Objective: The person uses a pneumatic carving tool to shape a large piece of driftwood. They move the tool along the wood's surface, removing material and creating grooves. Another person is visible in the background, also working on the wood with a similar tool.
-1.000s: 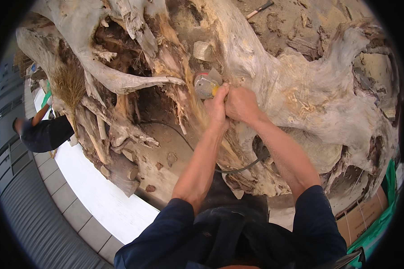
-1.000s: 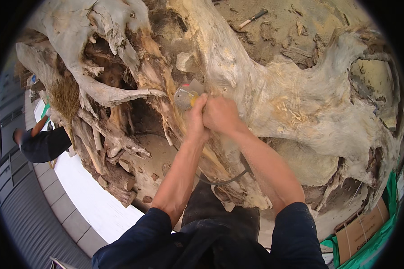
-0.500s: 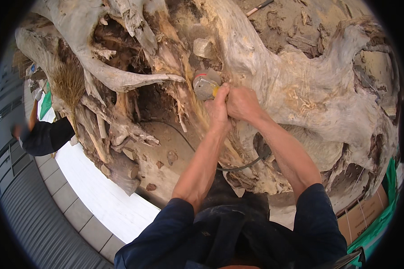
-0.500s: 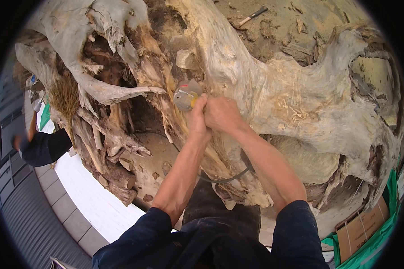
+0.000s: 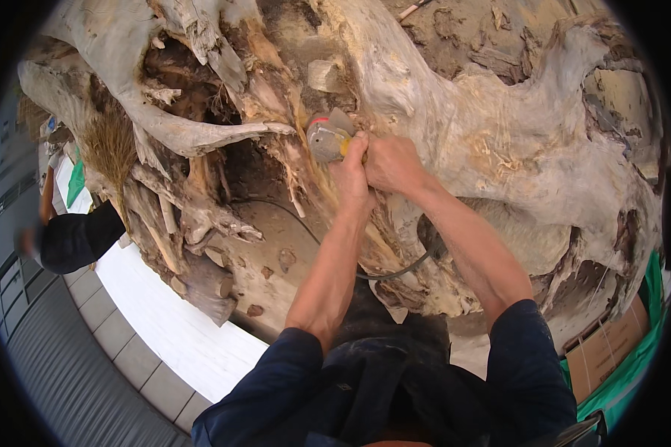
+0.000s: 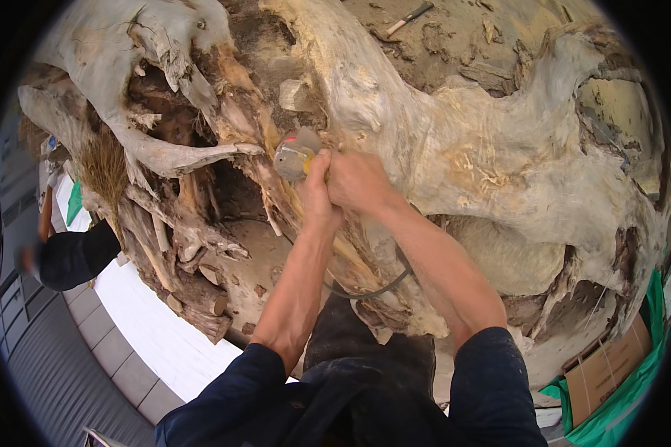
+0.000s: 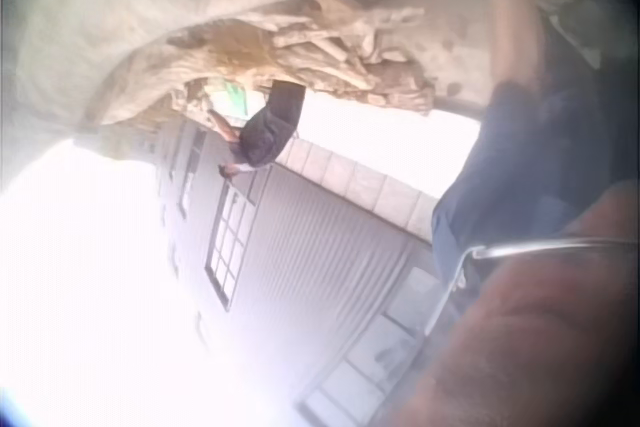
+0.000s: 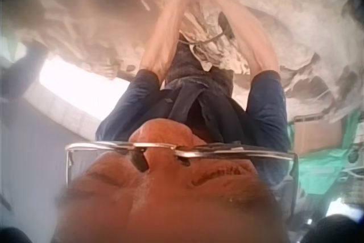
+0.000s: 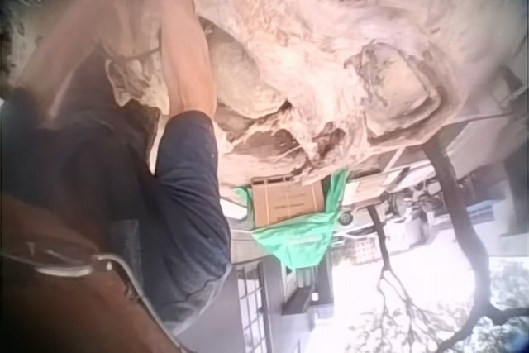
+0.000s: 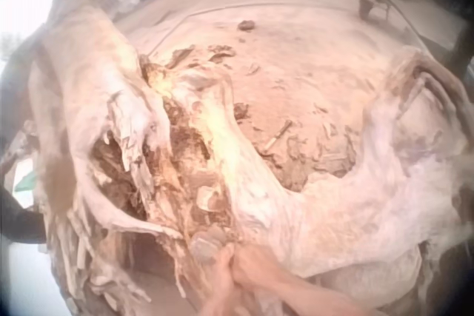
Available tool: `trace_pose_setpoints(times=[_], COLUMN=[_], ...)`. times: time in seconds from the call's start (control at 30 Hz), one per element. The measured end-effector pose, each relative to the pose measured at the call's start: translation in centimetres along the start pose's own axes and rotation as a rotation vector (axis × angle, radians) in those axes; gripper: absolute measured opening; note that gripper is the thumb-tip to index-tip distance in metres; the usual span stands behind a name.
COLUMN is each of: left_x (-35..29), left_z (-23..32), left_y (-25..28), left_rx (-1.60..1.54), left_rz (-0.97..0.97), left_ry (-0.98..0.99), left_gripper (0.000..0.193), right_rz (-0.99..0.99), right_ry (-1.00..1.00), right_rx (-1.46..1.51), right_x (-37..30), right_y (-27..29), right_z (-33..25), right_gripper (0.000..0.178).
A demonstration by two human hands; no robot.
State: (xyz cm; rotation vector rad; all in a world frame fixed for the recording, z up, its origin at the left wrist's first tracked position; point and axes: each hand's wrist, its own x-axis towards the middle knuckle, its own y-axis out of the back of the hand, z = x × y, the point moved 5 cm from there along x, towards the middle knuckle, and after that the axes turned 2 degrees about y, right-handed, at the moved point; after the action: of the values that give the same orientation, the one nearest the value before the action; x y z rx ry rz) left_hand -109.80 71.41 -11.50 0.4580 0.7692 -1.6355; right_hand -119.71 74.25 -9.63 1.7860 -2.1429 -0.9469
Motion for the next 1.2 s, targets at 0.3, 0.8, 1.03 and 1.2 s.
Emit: trace_pose_setpoints(times=[0.3, 0.8, 1.03, 1.2], left_x=[-0.3, -3.7, -3.9, -4.2], left_z=[0.0, -2.4, -3.1, -2.8], left_y=[-0.7, -0.4, 1.5, 0.9], left_rx=[0.016, -0.101, -0.005, 0.020], left_rz=[0.000, 0.072, 0.061, 0.042], left_ry=[0.084, 0.100, 0.100, 0.151], left_gripper=[0.023, 0.027, 0.026, 0.022], right_rz=[0.005, -0.095, -0.130, -0.020], right_ry=[0.008, 0.035, -0.026, -0.074], right_rx=[0.028, 0.061, 0.079, 0.044], right_x=[0.2, -2.5, -3.7, -4.7], right_y=[-0.2, 0.2, 0.0, -0.8], right_z=[0.6, 1.0, -0.1, 0.6], right_gripper=[0.028, 0.023, 0.024, 0.027])
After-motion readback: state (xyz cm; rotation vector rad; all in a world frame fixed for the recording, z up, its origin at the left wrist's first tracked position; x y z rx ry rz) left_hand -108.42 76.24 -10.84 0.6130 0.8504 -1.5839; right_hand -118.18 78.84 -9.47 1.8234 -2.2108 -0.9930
